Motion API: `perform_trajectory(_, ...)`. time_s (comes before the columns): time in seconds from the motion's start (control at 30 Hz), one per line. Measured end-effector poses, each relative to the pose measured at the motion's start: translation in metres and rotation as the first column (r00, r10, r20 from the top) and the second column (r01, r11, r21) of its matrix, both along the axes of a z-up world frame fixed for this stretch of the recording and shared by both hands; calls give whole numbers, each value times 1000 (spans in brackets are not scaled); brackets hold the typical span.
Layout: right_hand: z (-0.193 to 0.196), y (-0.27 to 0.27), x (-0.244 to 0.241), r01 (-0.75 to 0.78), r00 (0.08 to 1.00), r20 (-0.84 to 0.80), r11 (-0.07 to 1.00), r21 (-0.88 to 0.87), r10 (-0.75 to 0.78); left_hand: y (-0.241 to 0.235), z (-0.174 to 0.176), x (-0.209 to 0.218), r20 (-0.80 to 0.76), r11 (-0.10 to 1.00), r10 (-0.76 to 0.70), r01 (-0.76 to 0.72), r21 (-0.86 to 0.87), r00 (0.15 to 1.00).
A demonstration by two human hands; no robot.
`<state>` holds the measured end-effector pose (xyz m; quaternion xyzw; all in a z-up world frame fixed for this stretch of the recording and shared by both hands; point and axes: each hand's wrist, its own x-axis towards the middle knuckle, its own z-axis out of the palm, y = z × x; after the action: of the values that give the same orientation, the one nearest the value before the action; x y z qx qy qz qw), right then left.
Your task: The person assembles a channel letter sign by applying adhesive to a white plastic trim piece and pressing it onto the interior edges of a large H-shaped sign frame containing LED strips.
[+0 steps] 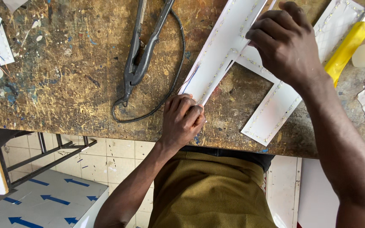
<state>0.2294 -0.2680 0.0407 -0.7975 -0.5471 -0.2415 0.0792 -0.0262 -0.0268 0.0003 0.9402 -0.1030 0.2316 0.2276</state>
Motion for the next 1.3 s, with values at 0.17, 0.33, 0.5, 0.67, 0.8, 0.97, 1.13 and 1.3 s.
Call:
perform_trajectory(0.17, 2, 4, 0, 40, 993, 117, 994, -104, -28, 0, 0, 1, -2, 1000, 1, -1, -18, 1000)
perform_trajectory(0.33, 9, 10, -9, 53, 997, 67, 976, -212, -40, 1, 8, 4, 12, 999, -8, 8, -34, 1000)
perform_trajectory(0.5, 22, 20, -19, 38, 997, -58, 960, -276, -57, 1, 2, 2, -7, 999, -5, 5, -33, 1000)
perform_trajectory(0.67, 23, 32, -16, 73, 993, -59, 936, -345, -99, 1, 4, 2, 2, 999, -12, 12, -46, 1000)
perform_trajectory(0.8, 26, 40, -11, 43, 966, -212, 905, -424, -145, 0, 3, 1, -23, 997, -20, 19, -80, 1000)
perform_trajectory(0.97, 27, 31, -26, 123, 917, -325, 940, -319, -231, 0, -18, 1, 44, 999, 10, -7, -54, 999)
perform_trajectory(1.13, 0, 20, -43, 208, 887, -401, 973, -99, -230, 0, -27, 1, 101, 998, 22, -17, -56, 995)
perform_trajectory(1.3, -25, 19, -50, 307, 868, -441, 945, 114, -229, -1, -22, 1, 93, 997, 16, -9, -71, 996)
